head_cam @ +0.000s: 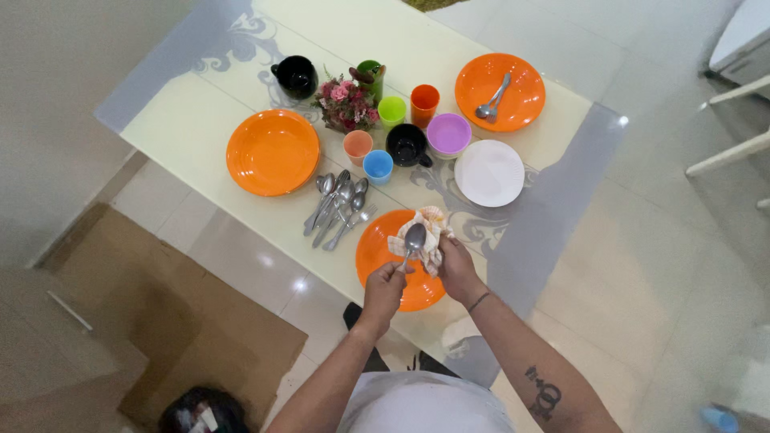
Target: The person picks up a stack of spoons and forks from a dining table, moves them across the table, and wipes each individual spoon and fork with a cloth before placing them down.
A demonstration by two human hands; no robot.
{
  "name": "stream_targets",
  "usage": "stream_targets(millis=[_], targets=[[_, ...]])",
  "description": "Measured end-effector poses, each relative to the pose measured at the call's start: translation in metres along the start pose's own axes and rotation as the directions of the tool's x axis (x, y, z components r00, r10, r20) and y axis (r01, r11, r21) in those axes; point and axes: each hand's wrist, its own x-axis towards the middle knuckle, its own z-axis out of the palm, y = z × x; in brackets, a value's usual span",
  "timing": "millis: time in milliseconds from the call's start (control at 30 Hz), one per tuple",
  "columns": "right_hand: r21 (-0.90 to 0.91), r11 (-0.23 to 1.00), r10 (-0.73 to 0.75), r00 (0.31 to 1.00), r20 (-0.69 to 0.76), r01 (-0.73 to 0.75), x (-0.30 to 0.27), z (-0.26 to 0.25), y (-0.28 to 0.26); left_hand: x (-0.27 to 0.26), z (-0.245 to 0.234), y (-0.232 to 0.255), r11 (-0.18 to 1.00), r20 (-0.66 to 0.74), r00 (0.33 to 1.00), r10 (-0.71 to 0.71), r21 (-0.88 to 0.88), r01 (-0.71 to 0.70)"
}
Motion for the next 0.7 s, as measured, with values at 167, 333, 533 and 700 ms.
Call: stream_targets(millis=[167, 333, 533, 700], targets=[[0.029, 0.999, -0.013, 0.997, -0.070, 0.015, -0.001, 0.025, 0.023, 0.021, -0.027, 0.001, 0.999, 0.091, 0.996, 0.018, 0.028, -0.020], [-0.179, 0.983, -0.061, 0.990, -0.125, 0.038, 0.006, 0.035, 0.076, 0.047, -0.058, 0.012, 0.986, 0.161, 0.975, 0.152, 0.036, -0.160], [-0.240, 0.964, -0.205, 0.894, -0.399, 0.114, -0.001, 0.018, 0.084, 0.054, -0.080, 0.023, 0.959, 0.192, 0.974, 0.125, 0.229, -0.168], [-0.257, 0.940, -0.334, 0.760, -0.557, 0.224, -0.043, -0.018, 0.059, 0.056, -0.078, 0.013, 0.865, 0.199, 0.969, 0.144, 0.450, -0.221]])
